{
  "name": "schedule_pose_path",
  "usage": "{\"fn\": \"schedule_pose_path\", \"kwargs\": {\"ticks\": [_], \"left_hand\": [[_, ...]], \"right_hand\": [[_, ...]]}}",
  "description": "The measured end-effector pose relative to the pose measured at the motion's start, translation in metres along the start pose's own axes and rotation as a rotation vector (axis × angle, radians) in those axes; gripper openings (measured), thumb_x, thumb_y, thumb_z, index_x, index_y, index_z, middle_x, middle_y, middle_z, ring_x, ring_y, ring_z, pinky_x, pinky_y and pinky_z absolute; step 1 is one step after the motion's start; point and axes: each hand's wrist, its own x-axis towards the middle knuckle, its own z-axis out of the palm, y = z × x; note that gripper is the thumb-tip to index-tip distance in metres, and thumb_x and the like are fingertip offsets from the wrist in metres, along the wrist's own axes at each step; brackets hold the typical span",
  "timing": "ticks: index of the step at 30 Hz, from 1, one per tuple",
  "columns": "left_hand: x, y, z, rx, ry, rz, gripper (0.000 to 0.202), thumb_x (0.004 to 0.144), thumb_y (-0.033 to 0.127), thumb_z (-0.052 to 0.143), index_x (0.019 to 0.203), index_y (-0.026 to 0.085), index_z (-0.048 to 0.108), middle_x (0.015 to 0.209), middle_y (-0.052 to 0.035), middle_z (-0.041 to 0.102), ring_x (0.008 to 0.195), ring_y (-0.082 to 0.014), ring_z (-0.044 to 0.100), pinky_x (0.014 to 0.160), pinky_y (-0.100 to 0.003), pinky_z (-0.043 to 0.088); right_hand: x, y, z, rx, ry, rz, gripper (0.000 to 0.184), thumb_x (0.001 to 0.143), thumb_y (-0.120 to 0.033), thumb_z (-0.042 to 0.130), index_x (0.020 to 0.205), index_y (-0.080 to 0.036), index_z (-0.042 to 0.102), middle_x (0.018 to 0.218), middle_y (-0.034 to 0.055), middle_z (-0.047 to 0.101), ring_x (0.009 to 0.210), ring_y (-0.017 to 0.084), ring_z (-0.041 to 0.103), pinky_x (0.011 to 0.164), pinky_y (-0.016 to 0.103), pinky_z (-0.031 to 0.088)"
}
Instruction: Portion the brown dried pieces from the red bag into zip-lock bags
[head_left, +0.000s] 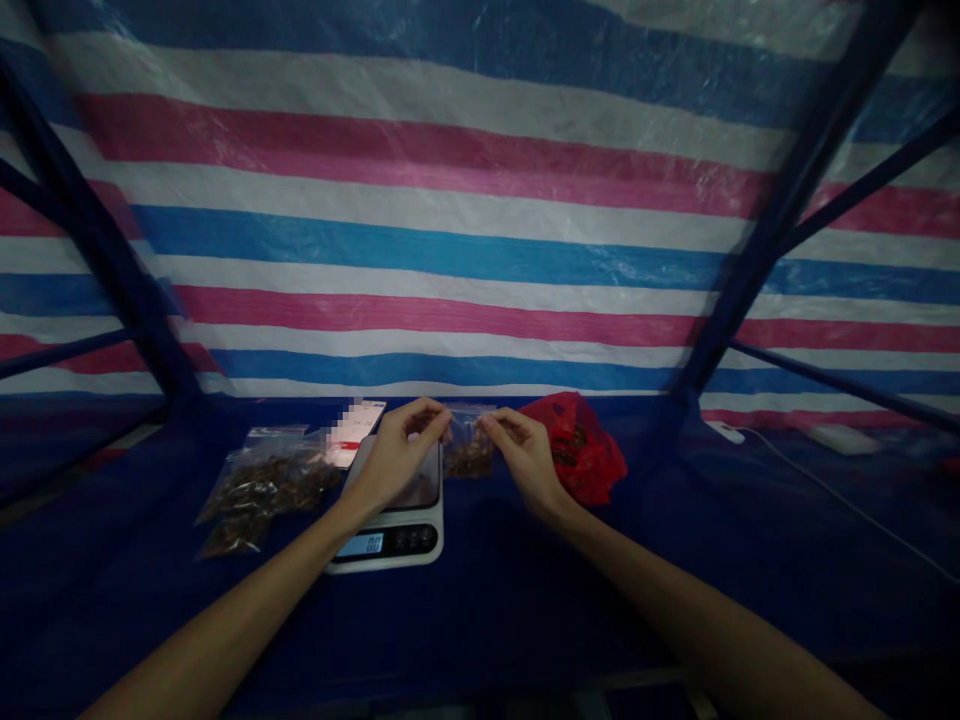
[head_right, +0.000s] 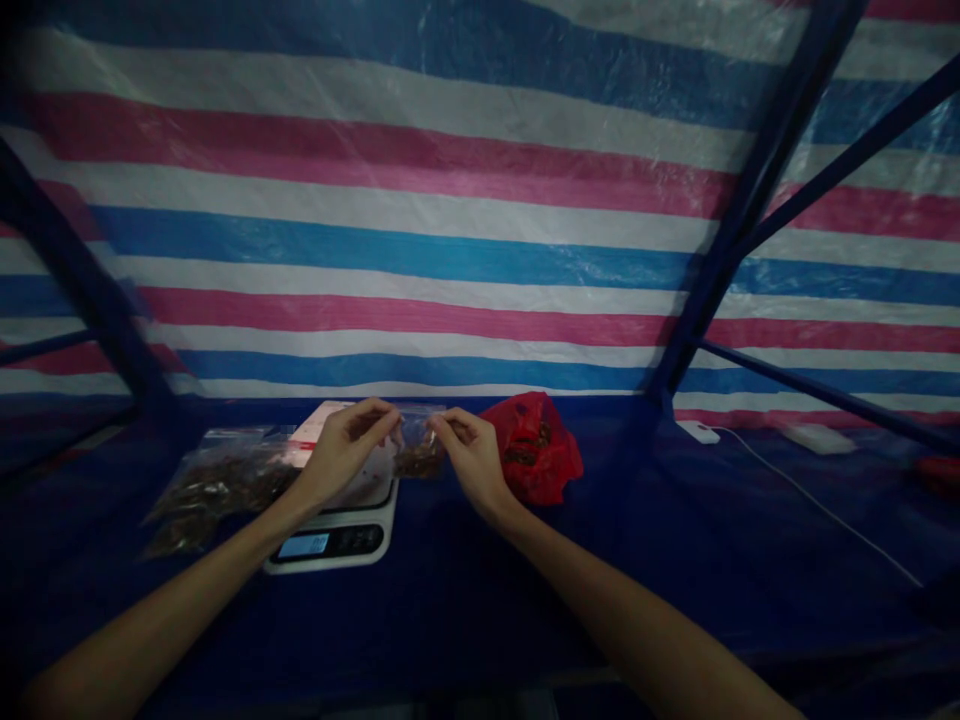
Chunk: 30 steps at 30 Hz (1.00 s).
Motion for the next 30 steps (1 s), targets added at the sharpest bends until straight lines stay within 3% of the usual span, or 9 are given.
{"fn": "schedule_pose_path", "kwargs": {"ticks": [5, 10, 15, 20, 26, 30], "left_hand": [[-0.005, 0.008, 0.005, 0.013, -0.025, 0.066, 0.03, 0.094, 0.042, 0.059, 0.079, 0.017, 0.066, 0.073, -0.0015, 0.066, 0.069, -0.0142, 0.06, 0.067, -0.025, 0.045], [-0.009, 0.009, 0.008, -0.052, 0.002, 0.065, 0.029, 0.091, 0.043, 0.063, 0.08, 0.016, 0.068, 0.073, -0.0024, 0.069, 0.068, -0.0144, 0.061, 0.07, -0.026, 0.047], [-0.011, 0.008, 0.009, -0.129, 0.107, 0.017, 0.027, 0.086, 0.043, 0.069, 0.081, 0.016, 0.07, 0.075, -0.004, 0.071, 0.072, -0.0169, 0.066, 0.073, -0.028, 0.049], [-0.015, 0.011, 0.013, -0.099, 0.185, 0.055, 0.025, 0.085, 0.041, 0.07, 0.081, 0.016, 0.071, 0.081, -0.0053, 0.074, 0.078, -0.018, 0.067, 0.078, -0.028, 0.05], [-0.02, 0.011, 0.018, -0.113, 0.067, 0.012, 0.027, 0.087, 0.043, 0.067, 0.084, 0.016, 0.072, 0.081, -0.0054, 0.074, 0.077, -0.0183, 0.067, 0.076, -0.029, 0.05], [-0.023, 0.011, 0.021, -0.064, 0.038, 0.035, 0.024, 0.088, 0.041, 0.067, 0.085, 0.018, 0.072, 0.079, -0.0032, 0.073, 0.074, -0.0172, 0.065, 0.071, -0.027, 0.048]], "right_hand": [[-0.002, 0.006, 0.002, 0.023, -0.104, -0.021, 0.028, 0.083, -0.047, 0.073, 0.081, -0.019, 0.072, 0.076, 0.0015, 0.069, 0.069, 0.017, 0.06, 0.067, 0.028, 0.049], [-0.002, 0.004, 0.004, 0.092, -0.076, -0.054, 0.027, 0.081, -0.045, 0.077, 0.083, -0.018, 0.075, 0.082, 0.0028, 0.073, 0.075, 0.016, 0.063, 0.074, 0.028, 0.049], [-0.003, -0.005, 0.005, 0.119, -0.046, -0.02, 0.028, 0.077, -0.044, 0.079, 0.078, -0.017, 0.076, 0.078, 0.0039, 0.074, 0.07, 0.016, 0.062, 0.069, 0.027, 0.048], [-0.005, -0.009, 0.006, 0.121, -0.018, -0.029, 0.025, 0.075, -0.041, 0.082, 0.08, -0.017, 0.077, 0.078, 0.0038, 0.073, 0.067, 0.015, 0.06, 0.064, 0.027, 0.046], [-0.009, -0.005, 0.008, 0.077, 0.006, -0.069, 0.024, 0.082, -0.041, 0.073, 0.073, -0.019, 0.068, 0.071, 0.0005, 0.066, 0.068, 0.015, 0.058, 0.067, 0.027, 0.046], [-0.012, -0.001, 0.01, 0.087, -0.064, -0.044, 0.026, 0.083, -0.044, 0.072, 0.077, -0.019, 0.066, 0.074, -0.0004, 0.064, 0.069, 0.015, 0.056, 0.066, 0.025, 0.044]]}}
